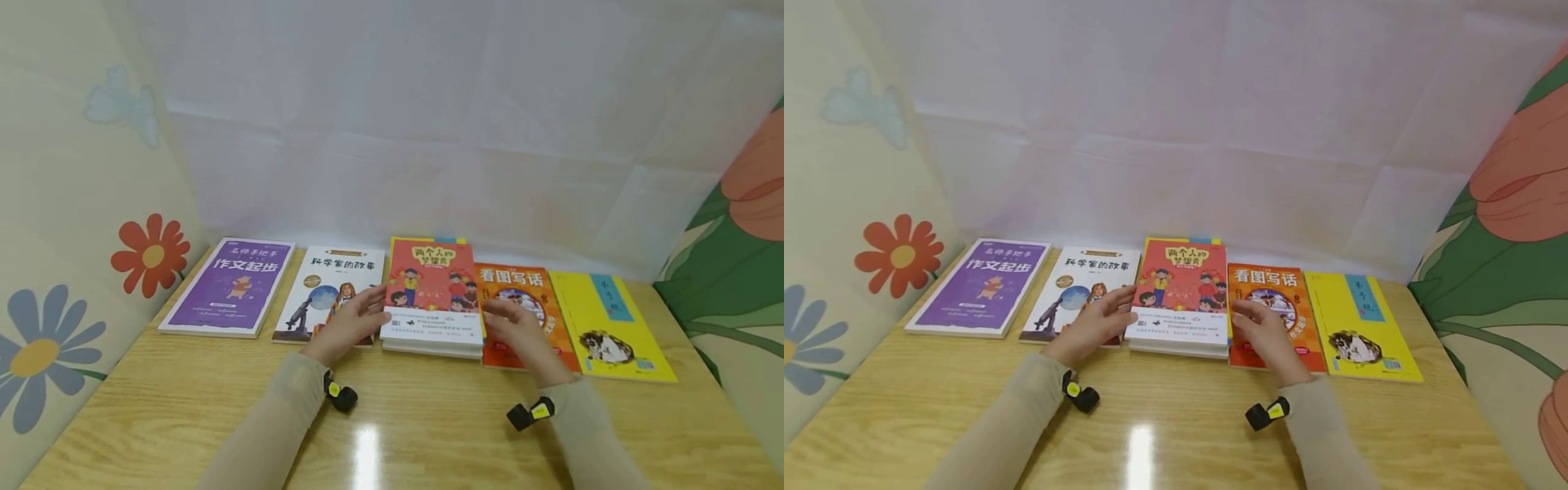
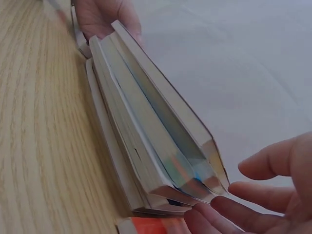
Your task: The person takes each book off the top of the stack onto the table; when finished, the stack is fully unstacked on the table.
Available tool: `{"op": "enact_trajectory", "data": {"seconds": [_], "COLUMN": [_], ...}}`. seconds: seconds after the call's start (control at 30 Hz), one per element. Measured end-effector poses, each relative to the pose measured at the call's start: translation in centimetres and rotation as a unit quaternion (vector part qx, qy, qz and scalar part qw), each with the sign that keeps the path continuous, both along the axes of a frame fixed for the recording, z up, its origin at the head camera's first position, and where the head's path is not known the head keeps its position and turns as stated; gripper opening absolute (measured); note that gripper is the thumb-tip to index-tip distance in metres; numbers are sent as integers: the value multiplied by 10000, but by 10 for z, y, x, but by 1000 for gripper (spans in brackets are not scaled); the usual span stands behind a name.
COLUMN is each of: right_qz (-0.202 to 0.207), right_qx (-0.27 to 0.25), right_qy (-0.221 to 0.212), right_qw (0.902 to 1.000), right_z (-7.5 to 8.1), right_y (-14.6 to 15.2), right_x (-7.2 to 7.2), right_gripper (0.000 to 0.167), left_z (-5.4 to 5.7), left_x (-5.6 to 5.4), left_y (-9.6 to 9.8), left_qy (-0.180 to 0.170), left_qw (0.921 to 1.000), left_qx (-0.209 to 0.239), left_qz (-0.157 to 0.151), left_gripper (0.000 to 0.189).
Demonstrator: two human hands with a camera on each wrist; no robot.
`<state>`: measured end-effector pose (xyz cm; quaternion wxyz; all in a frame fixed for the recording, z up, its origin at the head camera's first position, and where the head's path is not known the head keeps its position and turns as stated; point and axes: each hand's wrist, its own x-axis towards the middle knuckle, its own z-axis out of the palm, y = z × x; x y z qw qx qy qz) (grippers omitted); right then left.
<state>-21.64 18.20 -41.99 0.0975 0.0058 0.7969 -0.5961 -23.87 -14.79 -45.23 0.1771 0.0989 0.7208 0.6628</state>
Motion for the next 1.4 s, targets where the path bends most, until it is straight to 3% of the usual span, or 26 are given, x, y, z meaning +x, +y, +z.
{"op": "enact_trajectory", "data": {"seconds": [0.33,0.63,0.73,0.87,1.07,1.27,1.4], "right_qz": [164,142,69,15,113,142,126], "right_qx": [519,289,410,494,137,-115,-293], "right_qy": [103,-106,-191,-303,-289,-388,-600], "right_qw": [9985,9994,9990,9983,9994,9991,9977], "right_z": [-9,-9,-9,-12,-18,-19,-20], "right_y": [-2,-2,-2,-2,-4,-2,0], "right_x": [-3,-7,-7,-5,-1,-2,-5], "right_gripper": [54,58,59,59,58,58,61], "left_z": [3,10,14,21,24,24,23], "left_x": [-5,-7,-6,-1,8,11,11], "left_y": [-3,-7,-8,-8,-15,-23,-26], "left_qy": [-275,-426,-497,-645,-799,-875,-979], "left_qw": [9992,9965,9970,9976,9961,9958,9944], "left_qx": [243,698,584,76,-158,186,304], "left_qz": [-143,-196,-75,240,328,174,271], "left_gripper": [66,57,56,55,55,60,62]}}
